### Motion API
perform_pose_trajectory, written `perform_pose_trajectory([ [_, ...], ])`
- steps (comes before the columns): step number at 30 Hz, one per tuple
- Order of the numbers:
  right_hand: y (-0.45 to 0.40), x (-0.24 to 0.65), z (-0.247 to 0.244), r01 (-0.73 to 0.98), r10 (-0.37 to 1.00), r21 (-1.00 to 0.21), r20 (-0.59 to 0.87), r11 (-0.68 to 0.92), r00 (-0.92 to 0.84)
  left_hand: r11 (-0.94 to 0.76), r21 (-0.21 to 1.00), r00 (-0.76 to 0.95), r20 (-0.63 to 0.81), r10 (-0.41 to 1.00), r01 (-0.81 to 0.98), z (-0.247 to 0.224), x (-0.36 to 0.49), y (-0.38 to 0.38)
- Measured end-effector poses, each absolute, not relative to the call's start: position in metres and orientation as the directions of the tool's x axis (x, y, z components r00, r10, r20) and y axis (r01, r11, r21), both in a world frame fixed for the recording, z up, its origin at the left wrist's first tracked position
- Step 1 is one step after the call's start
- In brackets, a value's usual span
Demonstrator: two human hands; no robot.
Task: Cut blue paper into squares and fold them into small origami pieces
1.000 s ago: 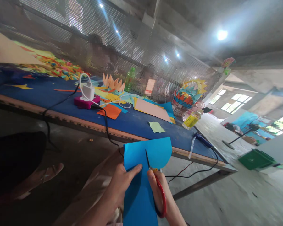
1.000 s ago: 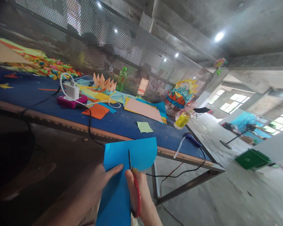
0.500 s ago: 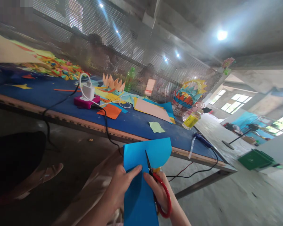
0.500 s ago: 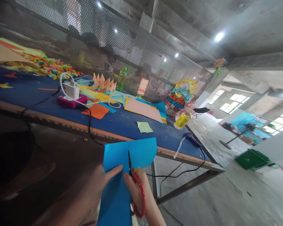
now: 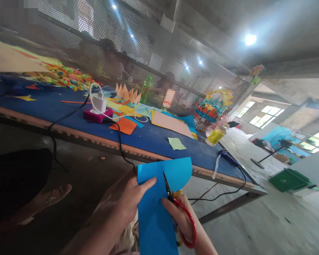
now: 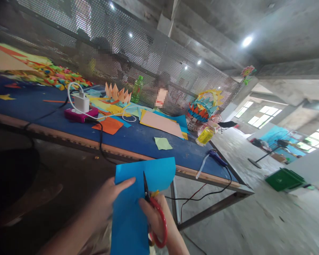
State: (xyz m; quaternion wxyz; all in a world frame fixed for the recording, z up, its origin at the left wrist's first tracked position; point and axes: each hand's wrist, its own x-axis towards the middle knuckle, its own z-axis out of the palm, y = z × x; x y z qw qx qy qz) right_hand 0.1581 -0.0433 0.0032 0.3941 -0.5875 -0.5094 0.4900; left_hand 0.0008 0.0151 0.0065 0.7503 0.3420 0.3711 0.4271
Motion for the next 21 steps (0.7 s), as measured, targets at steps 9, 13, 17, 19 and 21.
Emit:
perform_pose_trajectory([
  [9,-0.039,0.162,-0.001,0.353,0.989,-0.925,-0.145,-0.141,0.013,0.284,0.861,0.275,-0.177,0.945,-0.421,0.012,0.002,0.031],
  [13,-0.021,0.165,0.024,0.482,1.000,-0.876,-0.022,-0.021,0.003,0.210,0.866,0.188,-0.138,0.972,-0.453,0.032,0.008,0.047],
  [17,0.010,0.171,0.063,0.614,0.997,-0.786,0.059,0.072,-0.042,0.085,0.908,0.071,-0.061,0.996,-0.410,0.055,0.015,0.080],
  [19,0.027,0.174,0.081,0.642,0.995,-0.761,0.086,0.094,-0.044,0.056,0.913,0.039,-0.044,0.998,-0.403,0.067,0.019,0.099],
  [21,0.044,0.175,0.094,0.661,0.992,-0.742,0.120,0.112,-0.034,0.035,0.913,0.023,-0.028,0.999,-0.406,0.078,0.022,0.118],
])
